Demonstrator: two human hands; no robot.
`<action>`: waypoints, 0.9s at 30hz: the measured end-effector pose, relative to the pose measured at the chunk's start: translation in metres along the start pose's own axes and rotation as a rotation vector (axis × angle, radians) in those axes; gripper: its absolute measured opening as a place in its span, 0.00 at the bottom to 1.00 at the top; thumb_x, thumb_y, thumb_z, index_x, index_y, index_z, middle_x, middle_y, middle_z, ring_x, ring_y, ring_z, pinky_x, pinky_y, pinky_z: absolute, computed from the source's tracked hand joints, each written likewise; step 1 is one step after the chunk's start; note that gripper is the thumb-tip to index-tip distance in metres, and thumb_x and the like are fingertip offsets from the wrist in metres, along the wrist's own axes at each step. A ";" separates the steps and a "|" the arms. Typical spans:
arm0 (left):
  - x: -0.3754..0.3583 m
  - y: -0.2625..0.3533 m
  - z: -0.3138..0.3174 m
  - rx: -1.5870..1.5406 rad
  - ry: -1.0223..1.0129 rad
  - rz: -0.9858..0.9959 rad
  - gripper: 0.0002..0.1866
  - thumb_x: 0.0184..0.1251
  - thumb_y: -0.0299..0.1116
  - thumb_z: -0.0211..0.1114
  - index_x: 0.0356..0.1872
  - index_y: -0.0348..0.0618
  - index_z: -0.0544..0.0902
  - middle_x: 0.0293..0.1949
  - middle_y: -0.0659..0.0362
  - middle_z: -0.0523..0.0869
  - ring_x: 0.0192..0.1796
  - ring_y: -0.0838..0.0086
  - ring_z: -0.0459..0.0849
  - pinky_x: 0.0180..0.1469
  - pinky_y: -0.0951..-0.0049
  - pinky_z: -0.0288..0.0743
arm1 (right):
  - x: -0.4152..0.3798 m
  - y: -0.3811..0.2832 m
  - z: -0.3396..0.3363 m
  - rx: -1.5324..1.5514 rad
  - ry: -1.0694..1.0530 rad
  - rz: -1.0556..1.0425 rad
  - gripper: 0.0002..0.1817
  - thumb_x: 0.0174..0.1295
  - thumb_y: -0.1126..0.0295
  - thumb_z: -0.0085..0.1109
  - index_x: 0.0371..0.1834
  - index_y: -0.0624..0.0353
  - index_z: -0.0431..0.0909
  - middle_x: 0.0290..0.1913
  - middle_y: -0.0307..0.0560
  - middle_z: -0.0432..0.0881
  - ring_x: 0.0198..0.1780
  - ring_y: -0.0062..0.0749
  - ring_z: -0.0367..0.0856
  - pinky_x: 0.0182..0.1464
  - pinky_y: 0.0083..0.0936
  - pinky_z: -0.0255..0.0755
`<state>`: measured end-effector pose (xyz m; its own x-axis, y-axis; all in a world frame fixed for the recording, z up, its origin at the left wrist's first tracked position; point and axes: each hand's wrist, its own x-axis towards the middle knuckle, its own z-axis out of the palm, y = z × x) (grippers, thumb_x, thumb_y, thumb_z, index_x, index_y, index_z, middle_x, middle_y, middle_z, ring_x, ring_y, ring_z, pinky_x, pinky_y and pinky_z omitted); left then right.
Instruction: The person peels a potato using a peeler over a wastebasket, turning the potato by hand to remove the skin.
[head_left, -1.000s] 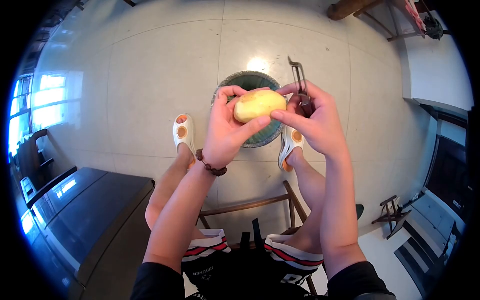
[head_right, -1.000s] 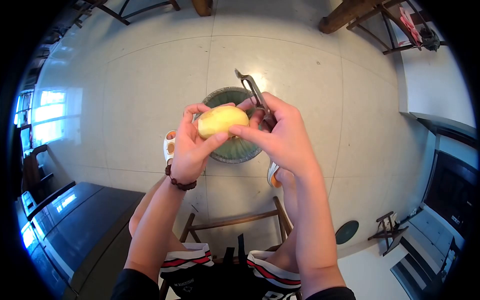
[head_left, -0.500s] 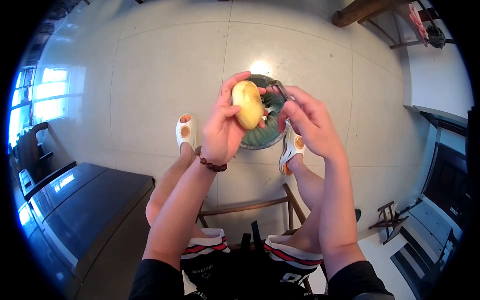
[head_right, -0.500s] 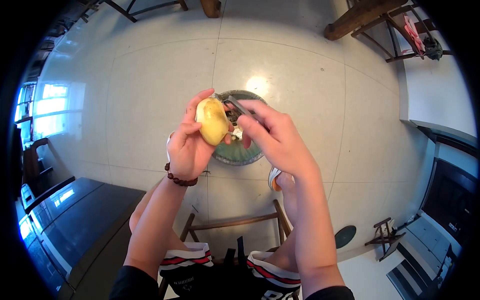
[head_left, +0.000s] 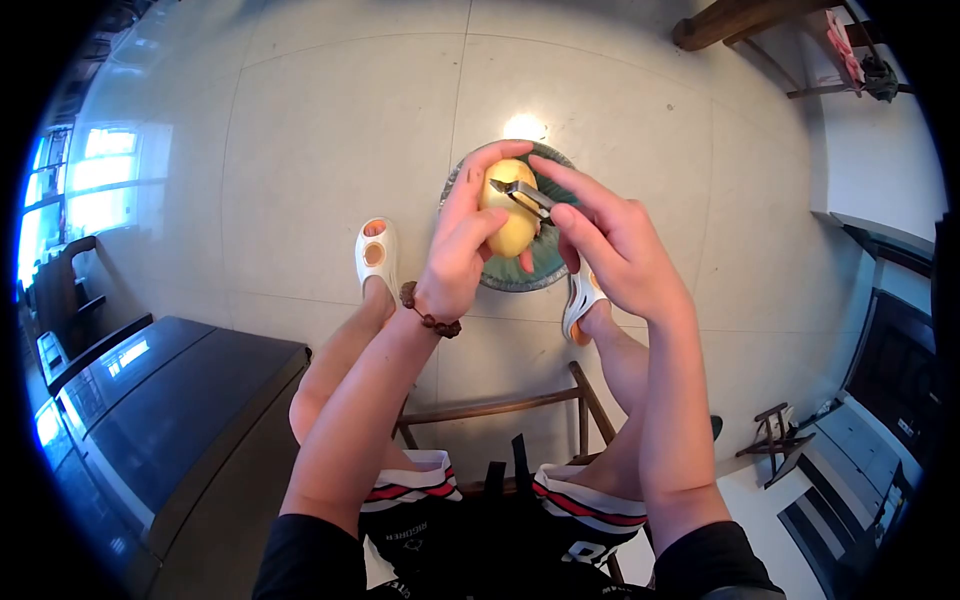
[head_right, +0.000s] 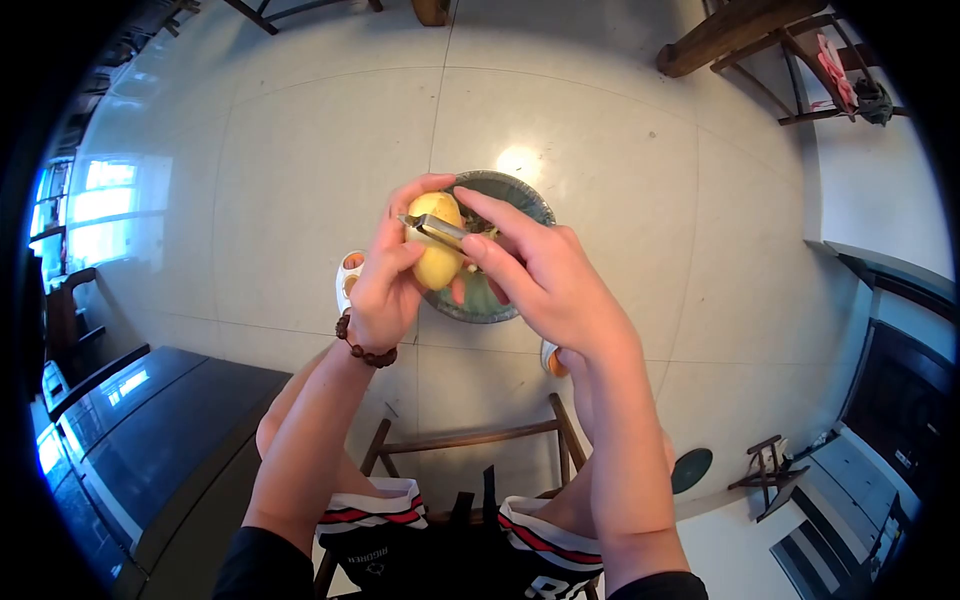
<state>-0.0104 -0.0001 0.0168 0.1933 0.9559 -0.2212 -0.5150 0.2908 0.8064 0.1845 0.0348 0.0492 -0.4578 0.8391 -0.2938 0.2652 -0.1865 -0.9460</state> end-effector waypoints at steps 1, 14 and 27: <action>0.000 0.000 0.000 0.002 0.002 -0.002 0.36 0.71 0.37 0.51 0.80 0.39 0.62 0.61 0.50 0.78 0.54 0.64 0.84 0.43 0.64 0.86 | 0.001 0.002 0.001 0.000 -0.005 0.004 0.27 0.79 0.62 0.61 0.78 0.58 0.75 0.23 0.40 0.77 0.27 0.20 0.71 0.31 0.25 0.69; 0.002 -0.009 0.004 0.020 -0.025 -0.008 0.33 0.82 0.47 0.50 0.80 0.39 0.62 0.62 0.52 0.78 0.57 0.68 0.82 0.41 0.69 0.81 | 0.001 0.011 -0.005 -0.038 0.005 -0.004 0.27 0.78 0.61 0.62 0.76 0.58 0.76 0.23 0.41 0.78 0.26 0.20 0.72 0.31 0.24 0.67; 0.007 -0.014 0.004 0.075 -0.001 0.022 0.31 0.90 0.54 0.36 0.77 0.40 0.65 0.57 0.55 0.81 0.52 0.73 0.84 0.36 0.73 0.79 | 0.001 0.010 -0.006 -0.078 0.011 0.005 0.26 0.77 0.62 0.62 0.75 0.57 0.77 0.24 0.45 0.80 0.27 0.23 0.73 0.33 0.26 0.69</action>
<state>0.0011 0.0026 0.0063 0.1839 0.9618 -0.2028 -0.4553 0.2662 0.8496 0.1919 0.0371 0.0397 -0.4469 0.8439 -0.2968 0.3333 -0.1508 -0.9307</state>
